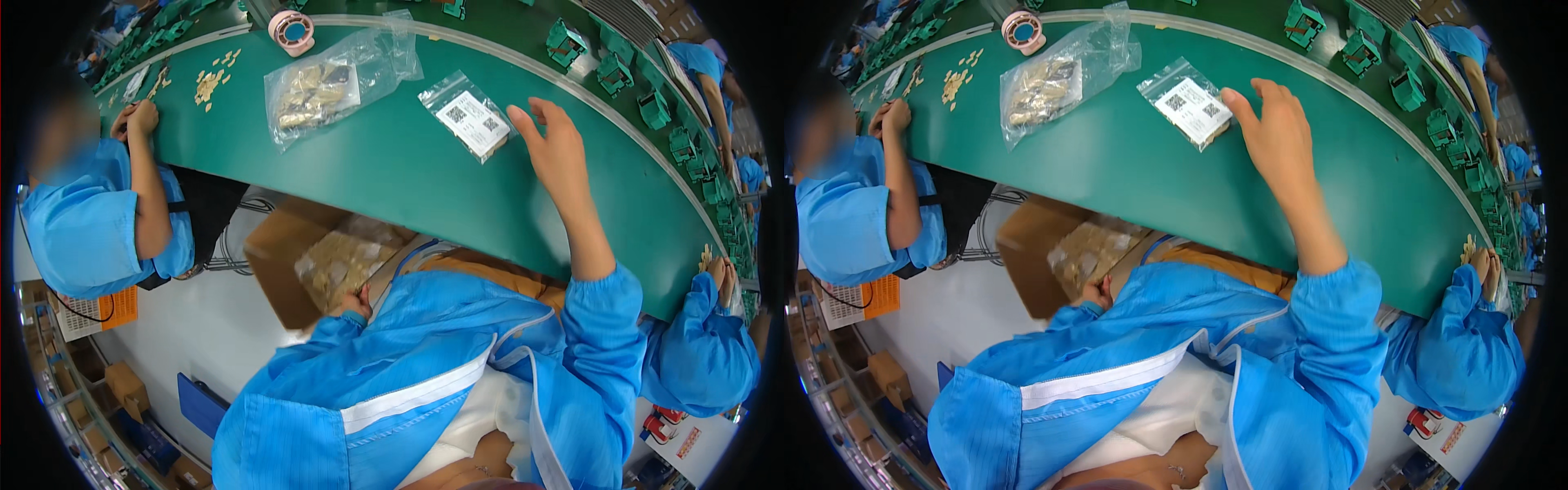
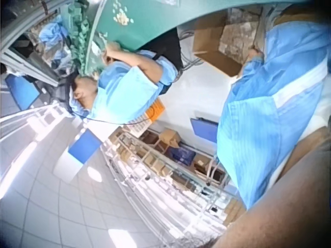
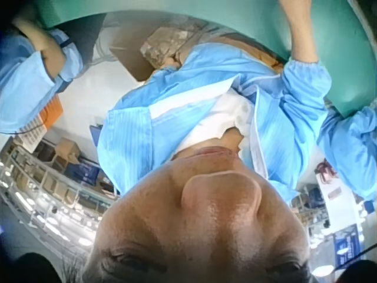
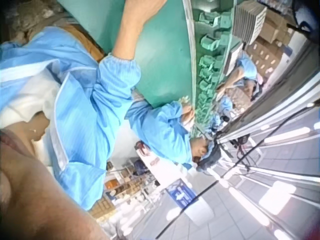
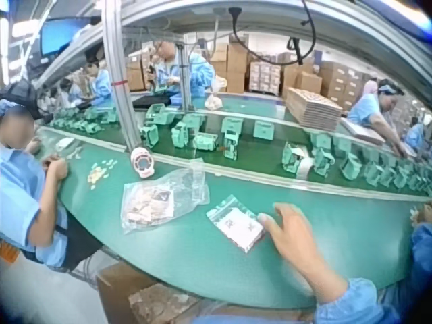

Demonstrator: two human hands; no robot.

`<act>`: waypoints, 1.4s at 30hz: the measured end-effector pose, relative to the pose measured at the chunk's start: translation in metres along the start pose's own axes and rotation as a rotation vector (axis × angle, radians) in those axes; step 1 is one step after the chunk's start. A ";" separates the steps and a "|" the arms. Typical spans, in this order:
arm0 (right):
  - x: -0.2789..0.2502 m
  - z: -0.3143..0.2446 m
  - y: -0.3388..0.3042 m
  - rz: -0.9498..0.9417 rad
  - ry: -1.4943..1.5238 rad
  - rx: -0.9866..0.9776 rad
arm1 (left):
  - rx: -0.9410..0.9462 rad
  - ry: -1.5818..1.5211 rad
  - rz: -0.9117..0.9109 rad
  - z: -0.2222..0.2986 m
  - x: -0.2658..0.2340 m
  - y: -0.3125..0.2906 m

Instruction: Assembling components onto a green plastic housing on an assembly line.

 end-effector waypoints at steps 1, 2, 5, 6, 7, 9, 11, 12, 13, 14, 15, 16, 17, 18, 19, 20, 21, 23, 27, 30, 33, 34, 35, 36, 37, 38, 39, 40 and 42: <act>0.017 0.016 0.009 -0.090 -0.049 0.073 | 0.000 0.005 -0.006 0.001 -0.001 -0.002; 0.028 0.028 0.016 -0.181 -0.101 0.148 | -0.061 -0.151 0.077 -0.004 -0.008 -0.006; 0.066 0.027 0.027 -0.402 0.063 0.287 | -0.045 -0.403 0.134 0.014 -0.044 0.028; 0.070 0.029 0.033 -0.403 0.065 0.283 | 0.022 -0.488 0.110 0.026 -0.052 0.045; 0.081 0.030 0.033 -0.511 0.162 0.293 | 0.018 -0.486 0.113 0.031 -0.051 0.046; 0.083 0.027 0.028 -0.639 0.338 0.317 | 0.015 -0.644 0.030 0.038 -0.040 0.038; 0.068 0.029 0.022 -0.546 0.544 0.318 | -0.034 -0.484 -0.085 0.036 -0.013 0.029; 0.057 0.027 0.018 -0.452 0.751 0.313 | -0.042 -0.478 -0.098 0.030 -0.008 0.020; 0.038 0.029 0.015 -0.364 0.758 0.258 | 0.067 -0.056 -0.065 0.027 0.015 -0.010; 0.015 0.028 0.008 -0.275 0.761 0.206 | 0.181 0.368 -0.034 0.022 0.045 -0.051; -0.005 0.030 -0.001 -0.230 0.742 0.198 | 0.400 0.573 -0.110 0.025 0.084 -0.120; -0.025 0.031 -0.008 -0.189 0.731 0.185 | 0.630 0.766 -0.184 0.027 0.125 -0.203; -0.040 0.026 -0.014 -0.177 0.728 0.166 | 0.829 0.794 -0.338 0.027 0.158 -0.277; -0.053 0.028 -0.024 -0.150 0.755 0.232 | 1.023 0.823 -0.490 0.024 0.187 -0.346; -0.066 0.030 -0.035 -0.129 0.784 0.307 | 1.248 0.845 -0.754 0.011 0.221 -0.418; -0.082 0.029 -0.042 -0.122 0.773 0.314 | 1.455 0.850 -1.034 -0.011 0.253 -0.479; -0.090 0.023 -0.044 -0.182 0.710 0.273 | 1.610 1.065 -1.085 -0.039 0.286 -0.521; -0.103 0.012 -0.042 -0.254 0.616 0.191 | 1.722 1.368 -1.172 -0.099 0.334 -0.545; -0.119 0.022 -0.041 -0.258 0.529 0.004 | 1.733 1.464 -1.330 -0.161 0.372 -0.526; -0.139 0.037 -0.042 0.000 0.261 -0.017 | 1.360 1.606 -1.310 -0.177 0.398 -0.508; -0.146 0.051 -0.041 0.167 0.380 0.066 | 0.820 1.533 -1.059 -0.182 0.421 -0.465; -0.129 0.057 -0.045 0.059 0.618 0.211 | 0.804 1.547 -1.052 -0.189 0.421 -0.462; -0.110 0.060 -0.052 -0.047 0.853 0.361 | 0.849 1.491 -1.065 -0.192 0.423 -0.462; -0.103 0.064 -0.049 -0.043 0.851 0.384 | 0.891 1.437 -1.078 -0.194 0.424 -0.463; -0.098 0.072 -0.044 -0.038 0.887 0.415 | 1.103 1.405 -1.096 -0.198 0.427 -0.472; -0.089 0.079 -0.042 -0.036 0.928 0.441 | 1.069 1.429 -1.100 -0.204 0.428 -0.468; -0.081 0.087 -0.046 -0.029 0.918 0.476 | 1.301 1.448 -1.078 -0.205 0.431 -0.475; -0.072 0.093 -0.042 -0.036 0.902 0.452 | 1.555 1.440 -1.051 -0.208 0.435 -0.486; -0.068 0.102 -0.042 -0.034 0.877 0.440 | 1.661 1.409 -1.092 -0.218 0.438 -0.482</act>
Point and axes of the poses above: each hand's wrist, its own y-axis towards the middle knuckle, its own x-axis out of the palm, z = x × y, the point moved 8 cm from there along y, towards the middle knuckle, and after that the axes turned 9 degrees about -x, right-handed, at the moved point
